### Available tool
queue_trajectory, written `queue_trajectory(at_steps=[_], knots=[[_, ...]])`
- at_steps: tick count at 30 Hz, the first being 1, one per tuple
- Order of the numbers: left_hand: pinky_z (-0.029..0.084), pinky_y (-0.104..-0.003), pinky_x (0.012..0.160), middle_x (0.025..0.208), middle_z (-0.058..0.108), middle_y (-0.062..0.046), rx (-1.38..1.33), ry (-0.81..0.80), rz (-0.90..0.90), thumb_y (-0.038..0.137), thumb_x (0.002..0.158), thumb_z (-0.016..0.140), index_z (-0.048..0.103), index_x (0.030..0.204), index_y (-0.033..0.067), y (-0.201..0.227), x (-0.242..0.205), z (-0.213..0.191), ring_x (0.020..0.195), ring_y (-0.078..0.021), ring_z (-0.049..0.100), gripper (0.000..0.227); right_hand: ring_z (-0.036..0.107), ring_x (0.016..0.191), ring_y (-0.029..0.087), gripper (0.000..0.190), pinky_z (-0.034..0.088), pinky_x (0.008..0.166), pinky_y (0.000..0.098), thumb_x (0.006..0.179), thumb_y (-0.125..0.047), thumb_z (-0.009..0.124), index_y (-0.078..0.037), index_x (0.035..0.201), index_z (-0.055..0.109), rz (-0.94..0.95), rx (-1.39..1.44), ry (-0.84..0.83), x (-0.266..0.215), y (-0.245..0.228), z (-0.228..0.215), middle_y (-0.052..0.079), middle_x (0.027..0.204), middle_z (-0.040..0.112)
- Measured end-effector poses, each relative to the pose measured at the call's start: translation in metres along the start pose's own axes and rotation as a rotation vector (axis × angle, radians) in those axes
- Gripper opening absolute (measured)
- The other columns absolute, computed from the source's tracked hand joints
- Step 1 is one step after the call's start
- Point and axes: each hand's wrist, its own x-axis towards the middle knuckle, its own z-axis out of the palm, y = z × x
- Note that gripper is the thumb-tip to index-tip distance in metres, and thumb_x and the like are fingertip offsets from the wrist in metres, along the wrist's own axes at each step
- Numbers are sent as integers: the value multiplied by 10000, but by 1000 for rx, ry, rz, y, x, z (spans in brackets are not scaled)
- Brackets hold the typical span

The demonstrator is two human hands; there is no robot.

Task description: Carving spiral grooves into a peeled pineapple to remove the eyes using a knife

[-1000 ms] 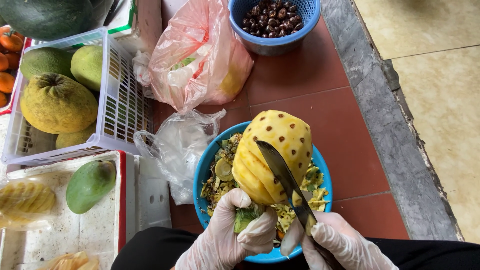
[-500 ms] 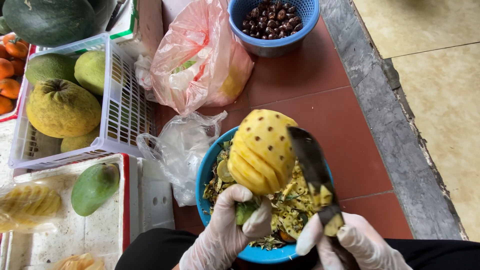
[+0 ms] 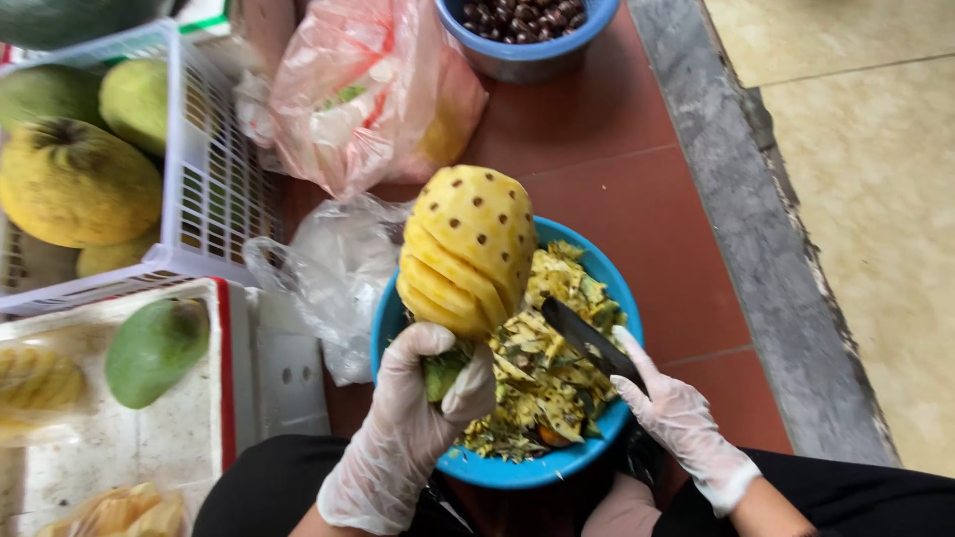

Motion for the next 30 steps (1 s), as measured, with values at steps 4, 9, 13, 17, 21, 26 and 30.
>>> queue_trajectory(at_steps=[4,9,13,17,21,26,30], knots=[[288,-234,436,482,457,-77,19,-8,33,279,867,515,570,641,-15,0,3,8,400,-148,314,374,755,1065,192,663,585,887,316,971,-490,467,-541,1603,270,-203,-49,-58,20,45,23,-66,1251,745],[277,-223,433,487,454,-83,9,-12,12,267,875,508,560,650,-19,-5,7,15,398,-140,305,367,723,1239,137,611,592,1003,259,981,-465,473,-514,1577,345,-291,-44,-50,22,88,21,-102,1485,648],[266,-230,428,484,451,-78,38,-13,-1,286,874,509,557,631,-6,-8,10,17,400,-142,297,383,667,1116,150,678,518,992,303,991,-452,445,-546,1619,205,-184,-280,-203,8,128,-23,-98,1291,623],[268,-226,418,488,462,-92,44,-21,2,262,882,514,569,634,-9,-9,8,18,390,-145,298,371,730,960,117,628,539,923,266,1004,-438,494,-662,1567,328,11,-293,-203,-27,108,-76,-95,1086,765],[250,-244,399,473,461,-106,81,31,33,262,869,540,572,610,-14,-16,5,8,367,-157,301,380,753,906,145,566,547,900,247,955,-363,616,-569,1481,590,31,-59,-124,-56,61,-97,-44,1007,826],[247,-249,389,489,497,-97,109,175,3,288,837,572,590,651,12,-22,-2,4,363,-148,301,333,666,1259,160,801,465,1082,327,809,-164,800,-394,1543,579,95,370,-91,-54,2,-94,-117,1482,710],[292,-256,394,519,541,-88,104,157,63,216,841,597,620,930,3,-33,-9,10,363,-144,366,232,453,575,287,547,265,522,374,949,-99,662,-194,1484,725,12,829,-105,-22,4,-72,247,616,548]])
